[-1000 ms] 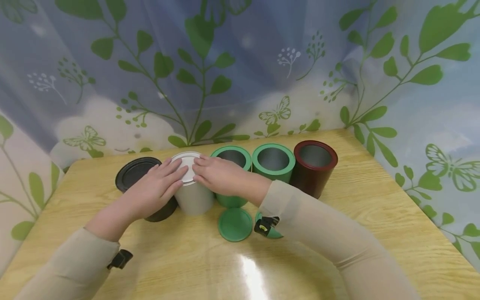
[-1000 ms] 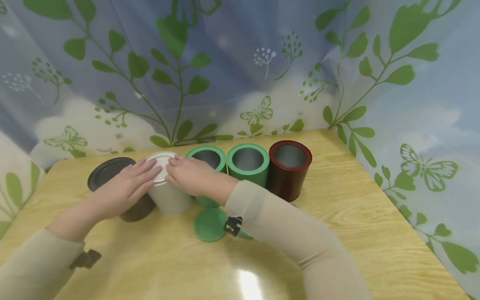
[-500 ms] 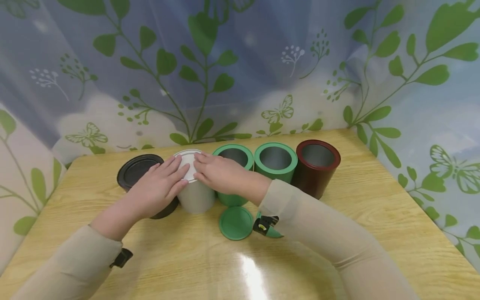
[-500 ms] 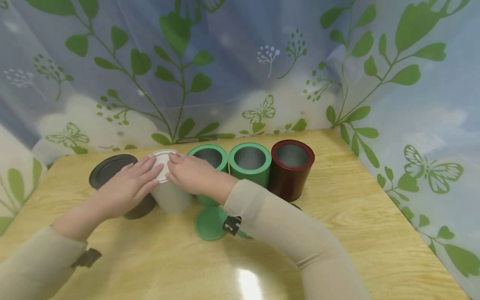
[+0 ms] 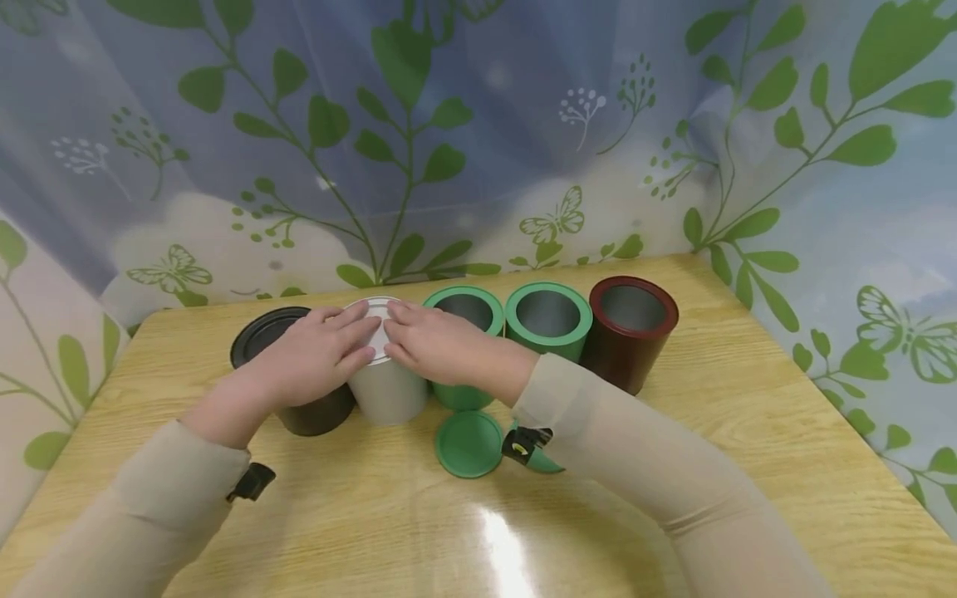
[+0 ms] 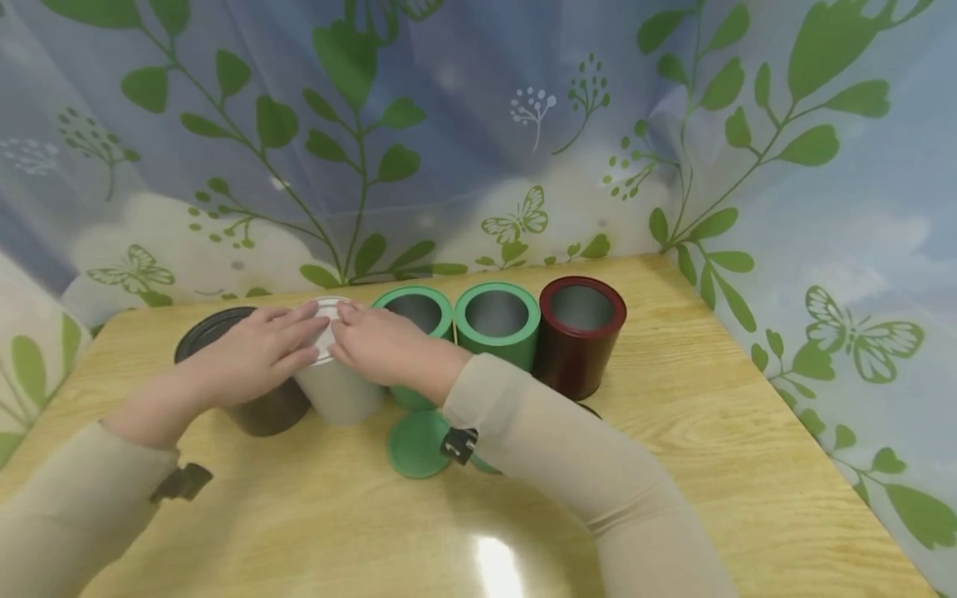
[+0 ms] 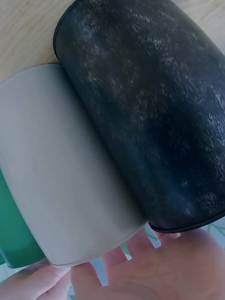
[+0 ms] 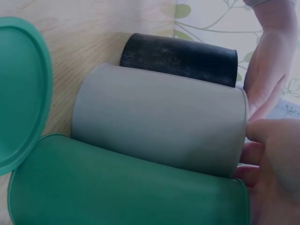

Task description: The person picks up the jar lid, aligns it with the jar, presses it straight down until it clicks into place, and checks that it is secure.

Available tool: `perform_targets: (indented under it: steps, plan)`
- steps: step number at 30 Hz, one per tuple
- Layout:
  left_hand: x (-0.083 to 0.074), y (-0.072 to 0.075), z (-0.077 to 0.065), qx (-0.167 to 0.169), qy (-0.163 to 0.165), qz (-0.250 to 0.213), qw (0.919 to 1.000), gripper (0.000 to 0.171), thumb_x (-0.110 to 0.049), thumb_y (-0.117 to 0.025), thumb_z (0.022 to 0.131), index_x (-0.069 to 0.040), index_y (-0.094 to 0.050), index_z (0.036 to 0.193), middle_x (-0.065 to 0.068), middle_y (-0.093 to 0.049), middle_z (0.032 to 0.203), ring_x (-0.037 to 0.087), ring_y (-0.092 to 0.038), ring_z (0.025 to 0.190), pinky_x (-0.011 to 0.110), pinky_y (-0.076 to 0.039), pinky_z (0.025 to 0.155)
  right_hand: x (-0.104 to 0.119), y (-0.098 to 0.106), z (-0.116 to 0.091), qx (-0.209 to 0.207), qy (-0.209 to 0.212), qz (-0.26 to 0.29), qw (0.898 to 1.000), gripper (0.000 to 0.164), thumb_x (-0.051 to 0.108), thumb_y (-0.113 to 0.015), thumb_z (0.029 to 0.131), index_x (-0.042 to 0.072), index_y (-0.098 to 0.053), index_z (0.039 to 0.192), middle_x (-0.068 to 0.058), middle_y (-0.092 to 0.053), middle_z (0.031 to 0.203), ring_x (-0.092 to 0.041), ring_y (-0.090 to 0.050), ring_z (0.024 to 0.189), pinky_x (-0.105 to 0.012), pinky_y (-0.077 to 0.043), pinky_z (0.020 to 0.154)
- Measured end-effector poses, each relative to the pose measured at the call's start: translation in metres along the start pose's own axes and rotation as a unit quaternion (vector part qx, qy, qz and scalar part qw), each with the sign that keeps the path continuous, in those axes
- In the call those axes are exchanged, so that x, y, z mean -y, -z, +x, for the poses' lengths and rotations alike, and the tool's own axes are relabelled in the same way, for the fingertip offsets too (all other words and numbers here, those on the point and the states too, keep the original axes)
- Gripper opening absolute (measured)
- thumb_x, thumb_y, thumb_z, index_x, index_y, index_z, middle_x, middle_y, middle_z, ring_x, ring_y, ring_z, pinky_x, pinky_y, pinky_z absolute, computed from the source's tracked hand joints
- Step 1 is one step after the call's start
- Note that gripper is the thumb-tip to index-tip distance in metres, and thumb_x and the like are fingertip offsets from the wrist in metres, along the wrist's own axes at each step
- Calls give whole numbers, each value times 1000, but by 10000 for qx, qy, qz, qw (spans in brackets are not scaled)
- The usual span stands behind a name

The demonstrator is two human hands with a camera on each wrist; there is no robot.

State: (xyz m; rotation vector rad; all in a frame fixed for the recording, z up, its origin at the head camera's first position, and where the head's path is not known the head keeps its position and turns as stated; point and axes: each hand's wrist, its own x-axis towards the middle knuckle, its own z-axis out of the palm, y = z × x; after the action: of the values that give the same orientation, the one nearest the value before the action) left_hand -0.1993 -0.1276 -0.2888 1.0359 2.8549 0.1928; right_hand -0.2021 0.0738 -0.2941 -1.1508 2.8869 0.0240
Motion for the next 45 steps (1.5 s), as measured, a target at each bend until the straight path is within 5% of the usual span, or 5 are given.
perform_targets:
  steps: [12,20,25,31,45]
  plan:
    - [5,14,5,285,-172,-473,9983,54,-37,-48,97,-4,-43,139,24,-27,147,49,-30,127,62,-24,100,-1,10,5,313,-36,293,9991,34,32,-39,101,7,-56,118,-16,-29,148,-24,-25,137,-34,-28,107]
    - [1,16,4,172,-103,-349,9992,50,-32,-53,96,-4,-47,137,26,-31,144,51,-32,124,63,-25,99,2,17,12,437,-271,564,9971,24,33,-47,98,12,-58,93,-12,-43,138,-19,-54,107,-29,-44,76]
    - [-9,7,-3,-64,325,498,9982,54,-38,-46,98,-2,-45,138,24,-35,143,42,-35,128,63,-23,100,3,15,10,406,-397,404,9976,30,34,-45,99,10,-57,114,-12,-38,144,-20,-52,113,-33,-44,87]
    - [-20,-15,-17,-270,903,1204,9882,68,-48,-40,97,3,-34,142,24,-28,147,37,-26,135,63,-17,104,4,0,-1,424,-570,-9,9975,62,49,-27,99,12,-24,149,-8,-12,155,-20,-11,141,-47,-18,110]
    - [-15,-32,-18,-1576,212,1634,9737,55,-33,-58,93,8,-48,130,27,-47,131,40,-43,122,60,-29,99,5,-15,-5,-248,-358,-902,9950,64,50,-31,98,9,-29,147,-12,-20,152,-22,-18,139,-45,-23,109]
